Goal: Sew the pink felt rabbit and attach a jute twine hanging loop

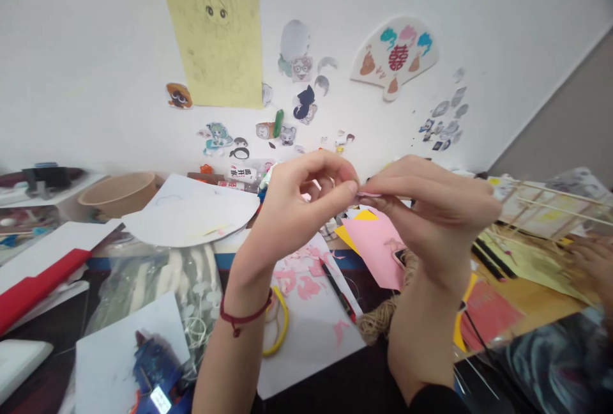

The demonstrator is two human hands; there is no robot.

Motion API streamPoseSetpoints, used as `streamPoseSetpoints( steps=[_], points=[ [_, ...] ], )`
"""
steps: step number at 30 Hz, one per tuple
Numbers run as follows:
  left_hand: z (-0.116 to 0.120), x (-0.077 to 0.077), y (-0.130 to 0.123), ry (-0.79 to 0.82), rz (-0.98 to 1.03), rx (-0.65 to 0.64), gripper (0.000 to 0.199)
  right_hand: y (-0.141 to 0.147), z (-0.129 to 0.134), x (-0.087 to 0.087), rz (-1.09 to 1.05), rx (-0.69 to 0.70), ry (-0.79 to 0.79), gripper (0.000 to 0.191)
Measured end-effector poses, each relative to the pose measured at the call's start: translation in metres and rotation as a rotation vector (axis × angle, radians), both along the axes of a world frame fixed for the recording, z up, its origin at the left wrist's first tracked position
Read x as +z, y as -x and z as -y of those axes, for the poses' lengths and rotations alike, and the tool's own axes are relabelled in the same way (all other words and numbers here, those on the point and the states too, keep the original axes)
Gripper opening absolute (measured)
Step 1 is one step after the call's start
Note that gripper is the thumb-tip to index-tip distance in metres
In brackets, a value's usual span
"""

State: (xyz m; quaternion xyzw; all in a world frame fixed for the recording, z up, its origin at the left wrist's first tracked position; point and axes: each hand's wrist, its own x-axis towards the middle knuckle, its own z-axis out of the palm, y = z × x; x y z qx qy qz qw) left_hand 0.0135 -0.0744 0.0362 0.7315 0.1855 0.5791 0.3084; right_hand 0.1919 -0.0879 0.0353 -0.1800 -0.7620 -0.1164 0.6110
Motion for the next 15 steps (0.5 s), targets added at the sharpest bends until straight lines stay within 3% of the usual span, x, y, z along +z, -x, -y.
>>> streamPoseSetpoints(
  steps=[7,12,15],
  points=[
    [0.003,-0.003,-0.014,-0.051,0.084,0.217,0.008,0.002,-0.006,-0.002,0.023,-0.043,-0.120,0.021],
    [0.010,-0.003,-0.023,0.003,0.154,0.365,0.009,0.002,-0.010,-0.001,0.085,-0.057,-0.140,0.023],
    [0.010,-0.003,-0.027,0.076,0.239,0.359,0.010,0.003,-0.011,-0.002,0.125,-0.028,-0.121,0.024]
  ],
)
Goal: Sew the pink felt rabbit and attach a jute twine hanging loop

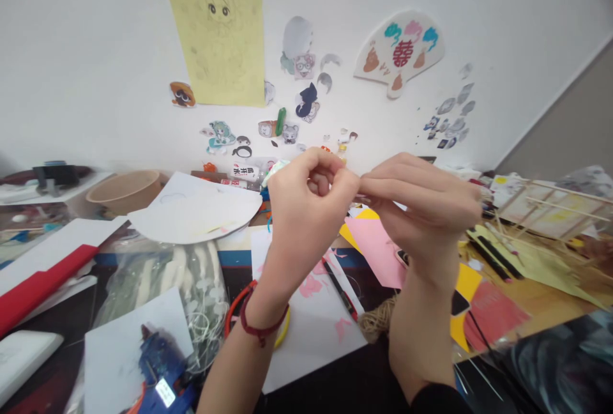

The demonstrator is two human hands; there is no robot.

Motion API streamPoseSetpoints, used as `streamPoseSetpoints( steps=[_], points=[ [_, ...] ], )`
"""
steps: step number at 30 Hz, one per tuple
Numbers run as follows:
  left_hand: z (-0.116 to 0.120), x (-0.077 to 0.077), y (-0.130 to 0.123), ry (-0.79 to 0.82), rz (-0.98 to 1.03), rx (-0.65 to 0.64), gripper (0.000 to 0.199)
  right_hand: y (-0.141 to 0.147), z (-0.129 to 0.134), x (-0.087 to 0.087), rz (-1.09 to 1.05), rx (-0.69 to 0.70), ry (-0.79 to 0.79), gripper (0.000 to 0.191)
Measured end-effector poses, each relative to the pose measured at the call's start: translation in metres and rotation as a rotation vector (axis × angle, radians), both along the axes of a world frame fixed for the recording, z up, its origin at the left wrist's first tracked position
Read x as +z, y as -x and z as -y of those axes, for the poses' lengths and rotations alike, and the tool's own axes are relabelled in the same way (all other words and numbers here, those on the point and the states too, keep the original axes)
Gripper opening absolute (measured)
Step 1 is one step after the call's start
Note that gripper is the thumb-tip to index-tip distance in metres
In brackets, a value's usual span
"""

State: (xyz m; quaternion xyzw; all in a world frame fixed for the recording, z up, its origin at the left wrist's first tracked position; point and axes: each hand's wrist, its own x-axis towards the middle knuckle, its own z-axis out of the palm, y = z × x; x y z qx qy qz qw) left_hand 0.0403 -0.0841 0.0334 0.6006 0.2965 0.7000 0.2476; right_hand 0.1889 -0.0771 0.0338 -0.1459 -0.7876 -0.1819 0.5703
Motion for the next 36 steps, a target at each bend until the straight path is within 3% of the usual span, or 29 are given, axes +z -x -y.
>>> streamPoseSetpoints(
  steps=[6,10,15,25,27,32,36],
  points=[
    [-0.011,0.003,0.013,-0.058,-0.005,-0.149,0.014,0.005,0.001,0.001,-0.076,0.081,0.001,0.023],
    [-0.010,0.005,0.028,-0.111,-0.116,-0.208,0.023,0.006,0.001,0.001,-0.164,0.032,-0.048,0.023],
    [-0.005,0.006,0.036,-0.102,-0.213,-0.255,0.007,0.006,0.000,0.000,-0.164,-0.011,-0.058,0.019],
    [-0.007,0.004,0.038,-0.062,-0.204,-0.256,0.006,0.004,-0.006,-0.002,-0.134,0.057,0.029,0.017],
    [-0.007,0.004,0.038,-0.064,-0.198,-0.257,0.006,0.002,-0.003,-0.001,-0.136,0.063,0.084,0.018],
    [-0.005,0.005,0.037,-0.074,-0.242,-0.198,0.005,-0.002,0.006,0.001,-0.155,0.130,0.412,0.016],
    [-0.001,0.008,0.035,-0.132,-0.316,-0.091,0.005,0.002,0.012,0.002,-0.246,0.076,0.462,0.006]
  ],
)
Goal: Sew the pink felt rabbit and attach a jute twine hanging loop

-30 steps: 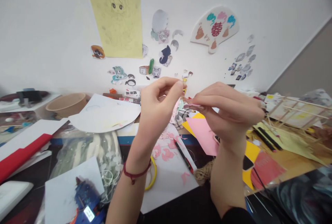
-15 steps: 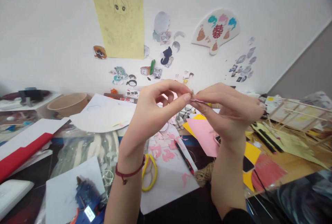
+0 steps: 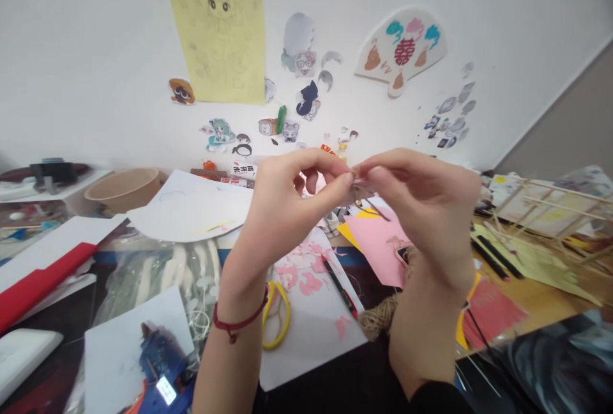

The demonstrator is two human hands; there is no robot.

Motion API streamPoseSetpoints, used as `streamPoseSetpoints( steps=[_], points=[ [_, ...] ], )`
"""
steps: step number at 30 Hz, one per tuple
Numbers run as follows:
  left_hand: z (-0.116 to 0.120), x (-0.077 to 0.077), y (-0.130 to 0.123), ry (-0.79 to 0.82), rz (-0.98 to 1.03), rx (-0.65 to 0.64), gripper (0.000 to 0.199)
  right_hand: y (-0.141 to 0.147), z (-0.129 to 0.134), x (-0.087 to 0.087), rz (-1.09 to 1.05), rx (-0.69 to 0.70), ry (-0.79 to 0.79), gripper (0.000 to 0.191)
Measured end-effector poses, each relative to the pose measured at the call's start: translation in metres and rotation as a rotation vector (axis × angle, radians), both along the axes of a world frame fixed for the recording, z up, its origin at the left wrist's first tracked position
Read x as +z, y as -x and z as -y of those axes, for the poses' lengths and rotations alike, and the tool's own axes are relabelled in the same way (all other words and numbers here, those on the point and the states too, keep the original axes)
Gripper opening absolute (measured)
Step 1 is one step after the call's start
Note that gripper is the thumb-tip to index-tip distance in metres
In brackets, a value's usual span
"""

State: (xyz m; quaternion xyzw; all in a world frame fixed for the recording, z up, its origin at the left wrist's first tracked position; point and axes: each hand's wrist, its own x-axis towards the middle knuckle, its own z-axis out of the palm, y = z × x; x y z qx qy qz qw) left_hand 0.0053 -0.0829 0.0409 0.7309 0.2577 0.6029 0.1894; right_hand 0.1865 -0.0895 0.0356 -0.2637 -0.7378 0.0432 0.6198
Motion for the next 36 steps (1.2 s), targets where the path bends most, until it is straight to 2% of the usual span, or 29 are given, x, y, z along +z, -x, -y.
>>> streamPoseSetpoints(
  steps=[4,9,18,28,33,36],
  points=[
    [0.003,0.002,-0.002,0.036,-0.024,0.089,0.009,0.003,0.008,0.002,0.037,-0.042,0.103,0.005],
    [0.003,0.002,-0.004,0.141,-0.039,0.034,0.008,0.000,0.013,0.004,0.074,-0.029,0.169,0.009],
    [0.004,0.000,-0.011,0.134,0.005,0.040,0.009,0.001,0.015,0.004,0.028,-0.089,0.168,0.015],
    [0.006,0.000,-0.012,0.202,0.128,-0.052,0.007,0.001,0.016,0.004,-0.104,-0.036,0.164,0.013],
    [0.004,0.000,-0.009,0.209,0.121,-0.078,0.006,0.000,0.014,0.004,-0.105,0.084,0.276,0.006],
    [0.003,0.000,-0.008,0.191,0.094,-0.068,0.006,0.001,0.011,0.002,-0.110,0.097,0.296,0.007]
  ],
)
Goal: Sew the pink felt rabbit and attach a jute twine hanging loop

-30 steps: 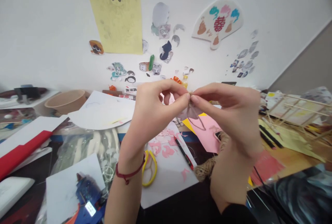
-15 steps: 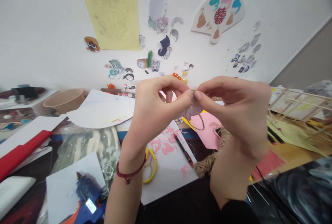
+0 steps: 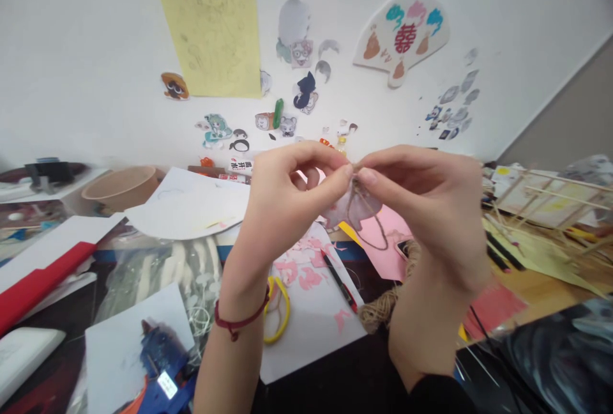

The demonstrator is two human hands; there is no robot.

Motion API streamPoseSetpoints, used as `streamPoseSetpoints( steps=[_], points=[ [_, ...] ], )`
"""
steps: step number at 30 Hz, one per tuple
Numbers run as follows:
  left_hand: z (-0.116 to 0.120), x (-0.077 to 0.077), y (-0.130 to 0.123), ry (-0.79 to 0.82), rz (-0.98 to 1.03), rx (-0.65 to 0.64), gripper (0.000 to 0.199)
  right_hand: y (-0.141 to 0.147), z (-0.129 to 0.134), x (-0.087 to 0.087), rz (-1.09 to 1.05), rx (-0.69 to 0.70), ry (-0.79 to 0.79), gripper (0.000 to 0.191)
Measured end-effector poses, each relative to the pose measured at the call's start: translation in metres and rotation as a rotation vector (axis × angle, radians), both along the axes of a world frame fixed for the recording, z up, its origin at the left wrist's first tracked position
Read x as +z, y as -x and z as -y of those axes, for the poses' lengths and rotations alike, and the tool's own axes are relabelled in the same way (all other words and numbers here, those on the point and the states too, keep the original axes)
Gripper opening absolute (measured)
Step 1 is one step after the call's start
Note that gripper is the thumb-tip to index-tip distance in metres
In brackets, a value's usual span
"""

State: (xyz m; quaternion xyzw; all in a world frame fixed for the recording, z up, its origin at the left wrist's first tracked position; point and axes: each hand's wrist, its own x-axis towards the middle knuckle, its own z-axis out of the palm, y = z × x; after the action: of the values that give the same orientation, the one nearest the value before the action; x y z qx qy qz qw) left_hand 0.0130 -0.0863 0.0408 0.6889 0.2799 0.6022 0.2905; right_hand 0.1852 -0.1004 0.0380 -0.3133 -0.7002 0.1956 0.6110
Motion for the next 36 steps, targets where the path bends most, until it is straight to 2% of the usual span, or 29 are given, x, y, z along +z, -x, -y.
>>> streamPoseSetpoints(
  steps=[5,13,19,22,26,30,36],
  points=[
    [0.000,-0.001,-0.003,-0.050,-0.041,0.035,0.005,0.003,-0.007,-0.002,-0.077,0.020,0.006,0.004],
    [0.001,-0.001,-0.007,-0.099,-0.007,0.041,0.005,0.005,-0.018,-0.001,-0.203,0.163,0.106,0.006],
    [0.000,-0.002,-0.005,-0.048,0.035,-0.031,0.014,0.009,-0.018,-0.003,-0.132,0.071,0.034,0.018],
    [-0.002,-0.003,-0.004,-0.049,0.051,-0.061,0.016,0.009,-0.018,-0.002,-0.127,0.018,0.003,0.017],
    [-0.005,-0.005,-0.004,-0.074,0.093,-0.044,0.014,0.001,-0.018,-0.001,-0.119,0.080,-0.005,0.014],
    [-0.005,-0.004,-0.005,-0.079,0.119,-0.032,0.011,-0.012,-0.017,-0.002,-0.025,0.173,0.112,0.017],
    [-0.003,-0.004,-0.008,-0.018,0.146,-0.049,0.010,-0.015,-0.014,-0.004,-0.036,0.092,0.076,0.013]
  ],
)
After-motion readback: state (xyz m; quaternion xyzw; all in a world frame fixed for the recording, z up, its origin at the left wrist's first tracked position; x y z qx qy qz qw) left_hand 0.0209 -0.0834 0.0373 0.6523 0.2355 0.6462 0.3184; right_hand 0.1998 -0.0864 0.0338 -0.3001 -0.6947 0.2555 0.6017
